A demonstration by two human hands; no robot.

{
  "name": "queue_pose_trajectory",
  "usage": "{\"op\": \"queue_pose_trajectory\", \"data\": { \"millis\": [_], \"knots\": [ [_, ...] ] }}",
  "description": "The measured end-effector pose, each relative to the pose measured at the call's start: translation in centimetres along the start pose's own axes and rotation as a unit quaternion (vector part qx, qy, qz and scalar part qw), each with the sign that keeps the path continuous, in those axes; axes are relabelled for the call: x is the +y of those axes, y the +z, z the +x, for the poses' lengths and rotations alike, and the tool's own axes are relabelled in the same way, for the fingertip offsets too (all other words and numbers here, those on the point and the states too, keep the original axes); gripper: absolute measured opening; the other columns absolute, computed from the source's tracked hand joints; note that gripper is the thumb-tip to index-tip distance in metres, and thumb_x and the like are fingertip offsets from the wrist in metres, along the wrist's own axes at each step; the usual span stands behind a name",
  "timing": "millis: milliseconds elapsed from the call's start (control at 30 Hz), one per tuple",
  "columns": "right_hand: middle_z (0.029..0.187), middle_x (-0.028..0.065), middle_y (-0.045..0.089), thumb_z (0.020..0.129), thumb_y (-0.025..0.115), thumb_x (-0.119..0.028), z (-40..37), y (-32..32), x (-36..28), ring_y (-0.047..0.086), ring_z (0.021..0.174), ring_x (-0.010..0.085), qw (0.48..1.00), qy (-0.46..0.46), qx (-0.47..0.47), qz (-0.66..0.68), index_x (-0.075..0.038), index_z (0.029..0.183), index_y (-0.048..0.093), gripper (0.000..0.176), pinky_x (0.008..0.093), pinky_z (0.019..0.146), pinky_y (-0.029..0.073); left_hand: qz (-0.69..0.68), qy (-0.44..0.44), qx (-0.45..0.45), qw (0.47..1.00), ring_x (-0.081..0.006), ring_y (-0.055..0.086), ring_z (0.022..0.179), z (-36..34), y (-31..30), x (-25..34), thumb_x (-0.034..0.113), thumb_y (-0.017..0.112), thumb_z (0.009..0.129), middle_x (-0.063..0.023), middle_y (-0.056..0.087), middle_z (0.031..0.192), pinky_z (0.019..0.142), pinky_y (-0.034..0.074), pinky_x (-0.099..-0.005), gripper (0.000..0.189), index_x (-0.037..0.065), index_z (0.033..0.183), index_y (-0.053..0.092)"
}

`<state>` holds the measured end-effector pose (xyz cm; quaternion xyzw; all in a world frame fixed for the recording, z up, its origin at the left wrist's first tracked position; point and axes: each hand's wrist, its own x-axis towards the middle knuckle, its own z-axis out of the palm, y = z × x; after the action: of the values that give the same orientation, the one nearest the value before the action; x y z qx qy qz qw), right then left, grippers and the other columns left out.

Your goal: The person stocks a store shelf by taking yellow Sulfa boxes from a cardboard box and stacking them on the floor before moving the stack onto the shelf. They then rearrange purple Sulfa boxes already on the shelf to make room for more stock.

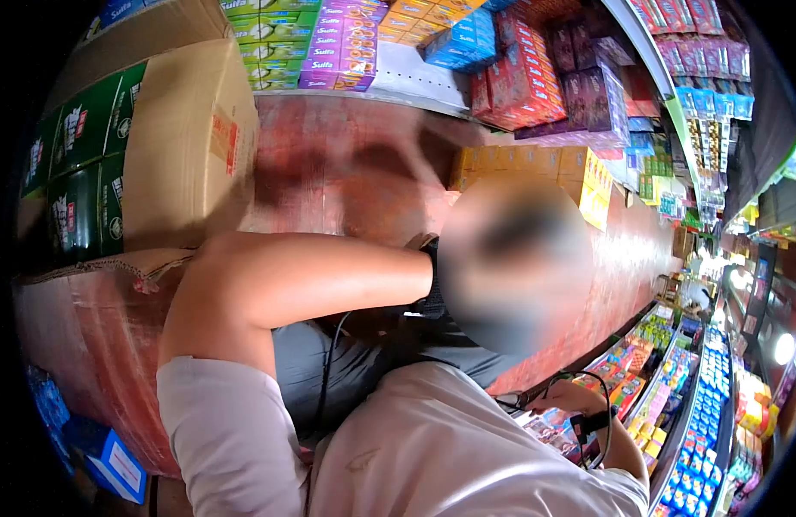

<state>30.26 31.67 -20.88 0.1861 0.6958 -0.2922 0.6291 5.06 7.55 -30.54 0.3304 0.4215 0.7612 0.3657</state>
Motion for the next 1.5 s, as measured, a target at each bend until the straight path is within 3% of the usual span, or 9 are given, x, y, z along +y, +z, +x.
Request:
{"op": "queue_pose_trajectory", "data": {
  "millis": [267, 400, 567, 667, 1133, 1267, 1300, 1400, 1500],
  "knots": [
    [0.114, 0.0103, 0.069, 0.097, 0.059, -0.028, -1.6, 1.6, 7.1, 0.064, 0.107, 0.0171, 0.967, 0.071, -0.022, 0.242, -0.003, 0.119, 0.067, 0.034, 0.0306, 0.095, 0.049, -0.043, -0.035, -0.014, 0.998, -0.0113, 0.061, 0.053, 0.6, -2.2, 0.6, 0.027, 0.048, 0.101, -0.0033, 0.059, 0.066, 0.051, 0.046, -0.0259, 0.038, 0.000, 0.078, 0.062],
    [0.124, 0.0094, 0.065, 0.099, 0.051, -0.035, -1.0, 0.9, 7.8, 0.061, 0.112, 0.0202, 0.985, 0.153, -0.027, 0.073, -0.006, 0.129, 0.060, 0.043, 0.0355, 0.100, 0.045, -0.081, -0.047, 0.005, 0.996, -0.0122, 0.060, 0.053, 0.8, -2.3, -0.3, 0.027, 0.048, 0.102, -0.0032, 0.060, 0.068, 0.054, 0.049, -0.0280, 0.038, 0.000, 0.078, 0.062],
    [0.125, 0.0155, 0.060, 0.101, 0.050, -0.032, 1.0, -0.9, 11.7, 0.057, 0.115, 0.0254, 0.931, -0.114, 0.019, 0.346, -0.001, 0.114, 0.063, 0.036, 0.0395, 0.101, 0.046, -0.127, -0.043, 0.038, 0.990, -0.0142, 0.060, 0.050, 1.5, -2.6, -2.5, 0.025, 0.053, 0.098, -0.0054, 0.059, 0.066, 0.047, 0.048, -0.0263, 0.036, -0.003, 0.078, 0.062],
    [0.123, 0.0194, 0.062, 0.100, 0.052, -0.027, 1.5, -2.1, 8.8, 0.058, 0.118, 0.0283, 0.916, -0.030, 0.079, 0.393, 0.006, 0.108, 0.063, 0.036, 0.0381, 0.101, 0.049, -0.042, -0.062, 0.038, 0.996, -0.0112, 0.062, 0.055, 1.4, -3.0, -1.0, 0.029, 0.054, 0.098, -0.0017, 0.060, 0.066, 0.052, 0.045, -0.0221, 0.036, 0.001, 0.079, 0.065],
    [0.125, 0.0131, 0.063, 0.098, 0.053, -0.043, 3.0, -6.0, 1.3, 0.059, 0.116, 0.0215, 0.974, -0.042, -0.028, 0.222, 0.002, 0.119, 0.063, 0.052, 0.0326, 0.099, 0.048, -0.010, -0.105, 0.022, 0.994, -0.0113, 0.062, 0.064, 1.7, -2.8, -0.8, 0.032, 0.050, 0.100, -0.0018, 0.061, 0.071, 0.062, 0.041, -0.0222, 0.036, 0.004, 0.084, 0.066],
    [0.152, 0.0129, 0.036, 0.097, 0.036, -0.062, 4.9, -4.2, 4.4, 0.038, 0.137, 0.0291, 0.937, -0.047, -0.005, 0.347, -0.006, 0.123, 0.063, 0.068, 0.0465, 0.112, 0.029, -0.003, -0.115, 0.028, 0.993, -0.0114, 0.061, 0.063, 1.6, -2.7, -0.4, 0.032, 0.050, 0.100, -0.0020, 0.060, 0.070, 0.062, 0.041, -0.0219, 0.036, 0.003, 0.084, 0.065],
    [0.156, 0.0100, 0.028, 0.095, 0.027, -0.068, 6.3, -3.0, 6.0, 0.030, 0.141, 0.0314, 0.920, -0.047, -0.007, 0.389, -0.010, 0.128, 0.059, 0.074, 0.0511, 0.115, 0.020, -0.002, -0.114, 0.030, 0.993, -0.0114, 0.061, 0.063, 1.6, -2.8, -0.4, 0.032, 0.050, 0.100, -0.0019, 0.059, 0.070, 0.062, 0.041, -0.0219, 0.036, 0.003, 0.085, 0.065],
    [0.150, 0.0056, 0.036, 0.096, 0.028, -0.067, 8.4, -0.1, 5.1, 0.035, 0.137, 0.0269, 0.863, -0.076, 0.024, 0.499, -0.014, 0.140, 0.046, 0.072, 0.0488, 0.114, 0.023, -0.001, -0.116, 0.036, 0.993, -0.0113, 0.061, 0.063, 1.5, -2.8, -0.3, 0.032, 0.050, 0.100, -0.0015, 0.058, 0.070, 0.062, 0.041, -0.0216, 0.036, 0.004, 0.085, 0.064],
    [0.143, 0.0051, 0.041, 0.097, 0.052, -0.047, 10.0, 2.3, 5.2, 0.040, 0.131, 0.0190, 0.856, -0.150, 0.083, 0.489, -0.014, 0.149, 0.029, 0.066, 0.0422, 0.111, 0.029, 0.003, -0.116, 0.036, 0.993, -0.0113, 0.061, 0.063, 1.3, -3.0, -0.3, 0.032, 0.050, 0.100, -0.0014, 0.058, 0.070, 0.061, 0.041, -0.0215, 0.036, 0.004, 0.085, 0.064]
  ]
}}
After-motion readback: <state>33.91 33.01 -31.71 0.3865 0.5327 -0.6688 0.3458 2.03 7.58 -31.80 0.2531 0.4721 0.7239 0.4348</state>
